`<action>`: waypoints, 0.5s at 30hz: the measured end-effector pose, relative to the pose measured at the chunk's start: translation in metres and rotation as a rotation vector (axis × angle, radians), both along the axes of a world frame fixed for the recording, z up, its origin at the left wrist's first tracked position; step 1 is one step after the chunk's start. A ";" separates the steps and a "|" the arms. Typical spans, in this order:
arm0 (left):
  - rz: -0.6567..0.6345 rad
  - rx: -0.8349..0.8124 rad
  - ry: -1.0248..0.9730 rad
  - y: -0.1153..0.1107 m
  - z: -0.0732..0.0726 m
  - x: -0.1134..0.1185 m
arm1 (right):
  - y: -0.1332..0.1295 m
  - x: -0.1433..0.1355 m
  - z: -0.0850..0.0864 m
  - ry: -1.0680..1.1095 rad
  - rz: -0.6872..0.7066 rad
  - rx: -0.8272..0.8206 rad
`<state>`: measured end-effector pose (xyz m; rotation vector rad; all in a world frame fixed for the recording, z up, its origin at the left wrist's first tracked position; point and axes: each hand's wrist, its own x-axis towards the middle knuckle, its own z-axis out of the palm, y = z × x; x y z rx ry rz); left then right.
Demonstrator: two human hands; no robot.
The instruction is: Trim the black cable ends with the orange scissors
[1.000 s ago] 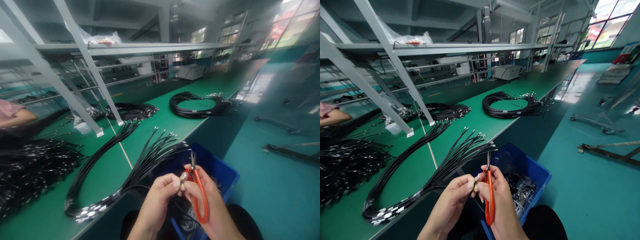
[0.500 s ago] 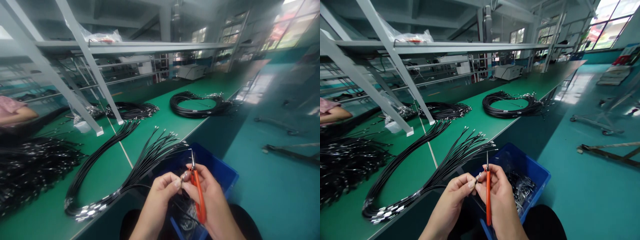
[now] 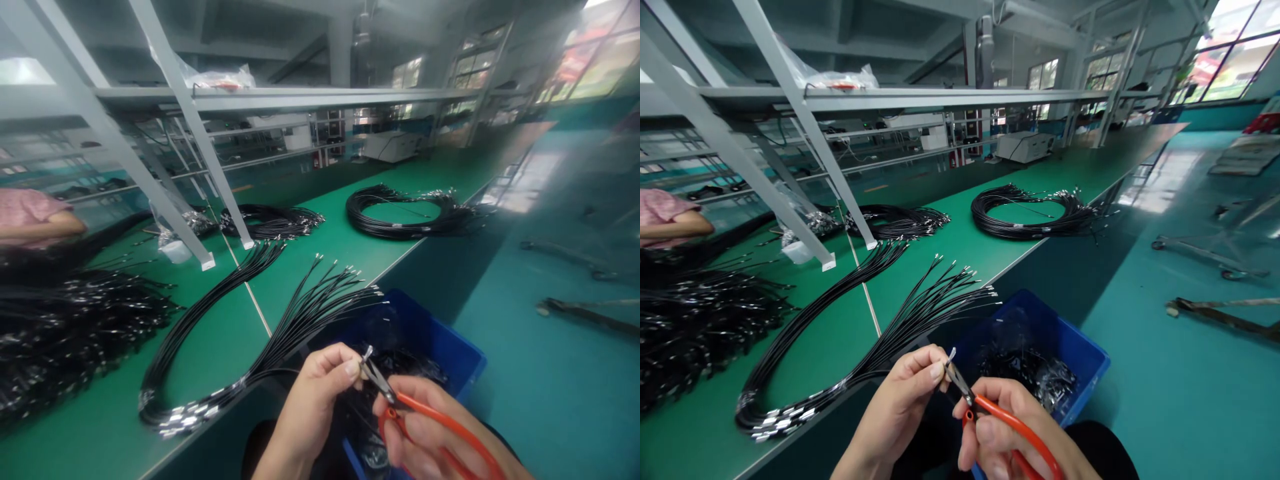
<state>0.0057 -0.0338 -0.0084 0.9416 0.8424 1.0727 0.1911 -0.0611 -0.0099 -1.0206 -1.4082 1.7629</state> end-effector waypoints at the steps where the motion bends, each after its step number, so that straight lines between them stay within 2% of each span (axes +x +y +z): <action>1: -0.008 0.003 0.003 0.000 0.001 0.000 | 0.001 0.000 -0.001 0.008 0.037 0.012; 3: -0.017 0.010 0.004 0.000 0.002 0.000 | 0.002 -0.001 -0.002 0.039 0.059 -0.020; 9: -0.026 0.043 0.020 0.000 0.001 -0.001 | 0.005 -0.006 0.005 0.118 0.033 -0.259; 15: -0.029 0.071 0.032 -0.001 0.000 -0.001 | 0.007 -0.008 0.004 0.204 -0.006 -0.232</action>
